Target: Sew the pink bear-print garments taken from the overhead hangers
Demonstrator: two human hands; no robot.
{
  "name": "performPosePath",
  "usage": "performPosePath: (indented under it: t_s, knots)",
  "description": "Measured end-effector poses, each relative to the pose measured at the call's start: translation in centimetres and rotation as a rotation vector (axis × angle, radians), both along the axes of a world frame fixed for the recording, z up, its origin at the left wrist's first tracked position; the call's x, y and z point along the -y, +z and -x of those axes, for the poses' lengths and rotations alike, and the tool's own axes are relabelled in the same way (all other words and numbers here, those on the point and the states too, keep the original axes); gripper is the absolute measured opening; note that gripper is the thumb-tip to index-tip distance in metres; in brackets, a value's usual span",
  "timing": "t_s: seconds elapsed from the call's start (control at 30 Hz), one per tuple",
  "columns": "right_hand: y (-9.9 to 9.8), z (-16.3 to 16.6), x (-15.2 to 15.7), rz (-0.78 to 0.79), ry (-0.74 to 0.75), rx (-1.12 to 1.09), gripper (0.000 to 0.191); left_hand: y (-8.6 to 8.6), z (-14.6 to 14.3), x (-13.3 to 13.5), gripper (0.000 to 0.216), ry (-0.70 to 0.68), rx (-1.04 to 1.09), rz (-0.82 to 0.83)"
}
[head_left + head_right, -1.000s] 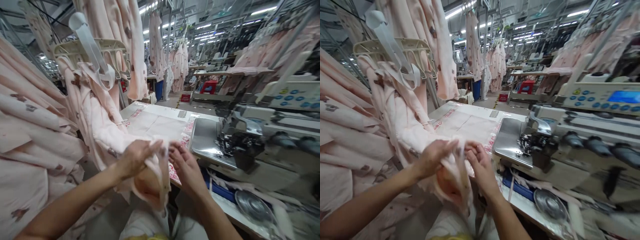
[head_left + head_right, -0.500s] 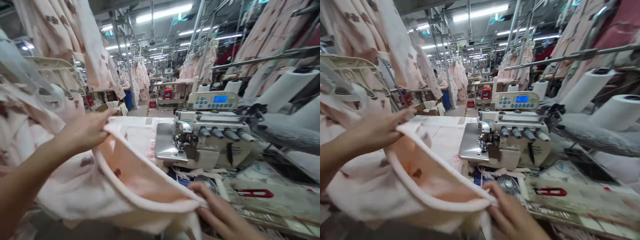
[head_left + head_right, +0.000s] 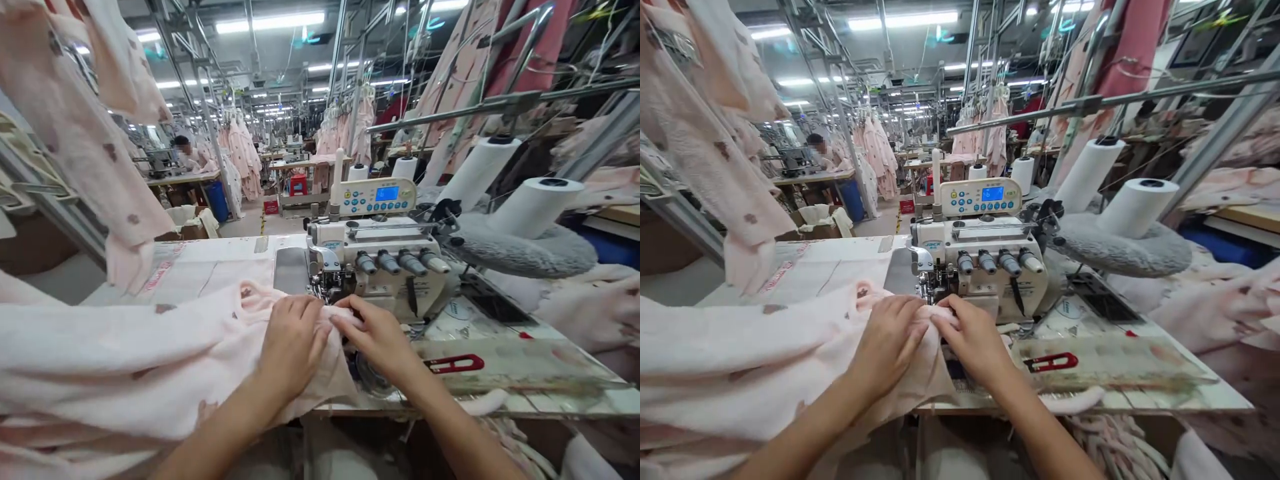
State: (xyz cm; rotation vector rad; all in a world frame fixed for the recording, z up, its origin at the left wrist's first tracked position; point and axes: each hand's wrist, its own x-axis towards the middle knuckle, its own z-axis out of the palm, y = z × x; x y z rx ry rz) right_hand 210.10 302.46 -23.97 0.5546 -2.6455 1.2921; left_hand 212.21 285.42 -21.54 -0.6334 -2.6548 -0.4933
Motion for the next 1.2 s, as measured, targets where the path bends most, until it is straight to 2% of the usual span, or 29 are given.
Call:
performPosePath:
  t_s: [0.03,0.1,0.2,0.3,0.4,0.5,0.7,0.9,1.03,1.13,1.2]
  knots:
    - [0.1,0.0,-0.2,0.016,0.007,-0.001,0.017,-0.7,0.0,-0.6,0.022,0.019,-0.002,0.016]
    - [0.4,0.1,-0.5,0.064,0.047,0.037,0.018,-1.1,0.6,-0.9,0.017,0.041,0.016,0.063]
    - [0.9,0.6,-0.7,0.088,0.061,0.122,0.018,0.0,2.0,-0.3,0.01,0.01,0.111,0.088]
    - [1.2,1.0,-0.5,-0.017,-0.057,0.125,0.019,0.9,2.9,0.0,0.009,0.026,0.224,0.057]
    - [1.3,1.2,-0.1,-0.129,-0.165,0.045,0.02,0.9,3.3,-0.4,0.01,0.069,0.259,0.015]
    - [0.9,1.2,0.3,-0.171,-0.209,-0.069,0.023,0.5,3.5,-0.7,0.01,0.078,0.24,-0.006]
    - [-0.3,0.7,0.5,-0.17,-0.224,-0.246,0.024,0.2,3.6,-0.8,0.012,0.091,0.21,-0.003]
    - [-1.3,0.8,0.6,-0.186,-0.209,-0.309,0.024,0.1,3.5,-0.8,0.012,0.104,0.209,-0.037]
    - [-1.7,1.2,0.8,-0.251,-0.238,-0.408,0.023,-0.1,3.9,-1.1,0.012,0.137,0.164,-0.006]
    - [-1.5,0.3,0.9,-0.331,-0.289,-0.54,0.021,-0.1,4.0,-1.3,0.013,0.167,0.133,0.046]
    - [-1.5,-1.1,0.9,-0.281,-0.36,-0.67,0.016,0.0,3.9,-1.3,0.014,0.174,0.134,0.084]
